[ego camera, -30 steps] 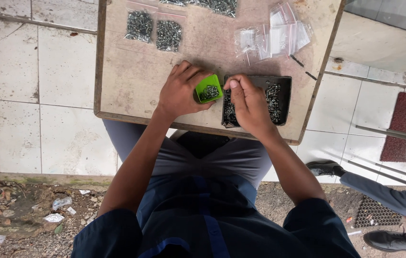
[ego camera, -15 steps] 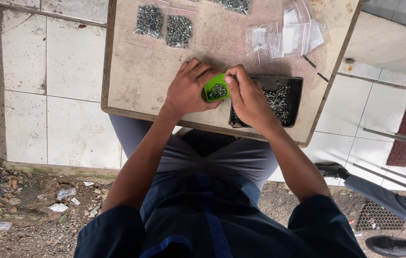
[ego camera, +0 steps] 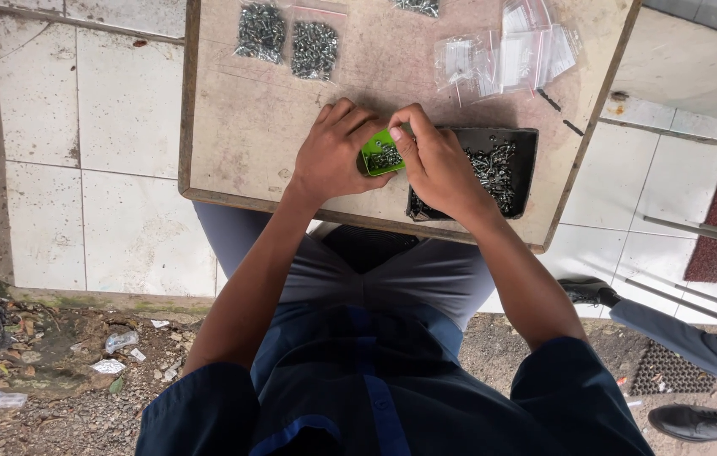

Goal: The person is sorting small metal screws from a large tray into individual small plastic bags for retail or assembly use.

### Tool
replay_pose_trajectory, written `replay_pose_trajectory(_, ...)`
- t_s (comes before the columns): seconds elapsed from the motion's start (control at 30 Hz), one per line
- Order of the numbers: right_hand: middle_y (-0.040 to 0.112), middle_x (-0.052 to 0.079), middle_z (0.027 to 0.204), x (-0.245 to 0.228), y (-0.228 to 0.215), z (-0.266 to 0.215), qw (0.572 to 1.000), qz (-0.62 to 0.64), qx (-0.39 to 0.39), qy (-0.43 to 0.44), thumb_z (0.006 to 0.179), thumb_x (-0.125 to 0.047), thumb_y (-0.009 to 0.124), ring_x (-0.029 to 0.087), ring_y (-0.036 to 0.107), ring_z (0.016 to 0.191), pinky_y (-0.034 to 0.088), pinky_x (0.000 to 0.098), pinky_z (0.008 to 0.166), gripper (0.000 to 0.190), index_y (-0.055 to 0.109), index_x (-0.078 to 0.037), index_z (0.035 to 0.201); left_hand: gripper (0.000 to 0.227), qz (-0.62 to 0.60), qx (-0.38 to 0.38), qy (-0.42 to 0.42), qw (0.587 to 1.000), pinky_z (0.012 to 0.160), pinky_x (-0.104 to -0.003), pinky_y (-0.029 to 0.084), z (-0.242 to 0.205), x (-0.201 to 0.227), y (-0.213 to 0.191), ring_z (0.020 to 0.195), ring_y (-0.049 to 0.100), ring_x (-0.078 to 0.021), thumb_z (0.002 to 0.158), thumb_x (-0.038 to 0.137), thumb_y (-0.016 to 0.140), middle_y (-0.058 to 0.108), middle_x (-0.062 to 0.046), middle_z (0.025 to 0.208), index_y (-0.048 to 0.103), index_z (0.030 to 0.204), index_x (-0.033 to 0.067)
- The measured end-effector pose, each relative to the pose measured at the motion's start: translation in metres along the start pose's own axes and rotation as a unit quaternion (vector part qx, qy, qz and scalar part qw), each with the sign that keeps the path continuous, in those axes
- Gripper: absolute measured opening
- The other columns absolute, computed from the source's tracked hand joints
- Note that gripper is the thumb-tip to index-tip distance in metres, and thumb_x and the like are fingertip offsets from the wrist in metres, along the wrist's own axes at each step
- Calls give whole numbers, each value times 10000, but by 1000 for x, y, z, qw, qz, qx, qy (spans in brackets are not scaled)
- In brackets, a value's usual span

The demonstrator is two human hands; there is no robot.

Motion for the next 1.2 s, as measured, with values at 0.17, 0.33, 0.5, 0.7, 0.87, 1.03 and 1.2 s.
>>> replay_pose_trajectory(0.17, 520, 60, 515, -3, -3, -1, 1000, 8, -3, 10, 1201, -186, 440, 196, 474, 412, 416, 327, 529, 125, 549, -140, 1242, 605, -6, 5, 4, 1000, 833, -397, 481, 1, 4, -6, 992, 617, -252, 642, 398, 933, 691, -35, 1037, 777, 1152, 112)
replay_pose_trajectory(0.33, 531, 96, 509, -5, 2, 2, 998, -11, -49, 24, 1203, -228, 409, 238, 472, 401, 386, 385, 515, 152, 505, -165, 1302, 578, -3, 20, 5, 1000, 830, -399, 482, 1, 3, -5, 983, 620, -259, 627, 383, 930, 693, -41, 1027, 776, 1109, 104)
replay_pose_trajectory(0.5, 502, 71, 530, -8, -1, 3, 998, 14, -56, 25, 1193, -146, 393, 204, 444, 446, 384, 362, 558, 177, 474, -143, 1350, 625, 4, 16, 4, 1000, 865, -393, 486, -1, 1, -4, 994, 611, -250, 608, 386, 930, 690, -30, 1034, 778, 1152, 120)
replay_pose_trajectory(0.7, 505, 51, 587, -12, -8, 6, 998, 62, -20, 17, 1216, -178, 418, 177, 464, 534, 409, 344, 627, 113, 481, -89, 1246, 635, -3, 9, 2, 1000, 873, -403, 488, 0, 1, -5, 1002, 614, -253, 618, 389, 941, 692, -39, 1029, 782, 1168, 114)
replay_pose_trajectory(0.87, 554, 77, 601, 0, -3, 9, 998, 25, -56, 17, 1197, -157, 463, 259, 509, 537, 431, 400, 622, 87, 474, -70, 1208, 637, 4, 11, 4, 1000, 868, -403, 489, -1, 1, -3, 996, 613, -256, 620, 404, 942, 686, -41, 1025, 779, 1166, 119)
replay_pose_trajectory(1.03, 555, 82, 593, -4, -6, 6, 998, 18, -48, 33, 1209, -216, 457, 243, 520, 540, 430, 385, 622, 114, 476, -104, 1216, 644, 11, 12, 6, 1000, 859, -404, 492, -1, 2, -3, 991, 616, -257, 617, 406, 939, 687, -43, 1025, 779, 1173, 122)
replay_pose_trajectory(1.2, 607, 83, 602, 9, 1, 10, 996, -7, -63, 55, 1209, -263, 439, 302, 590, 546, 454, 420, 619, 156, 474, -112, 1220, 627, 6, 11, 11, 1000, 842, -405, 492, 1, 3, -3, 988, 622, -257, 627, 413, 939, 692, -48, 1033, 774, 1150, 109)
Point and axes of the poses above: each hand's wrist, its own z-axis towards the middle knuckle, its own y-axis out of the palm, x = y × z, the point moved 7 cm from there along z, towards the middle knuckle
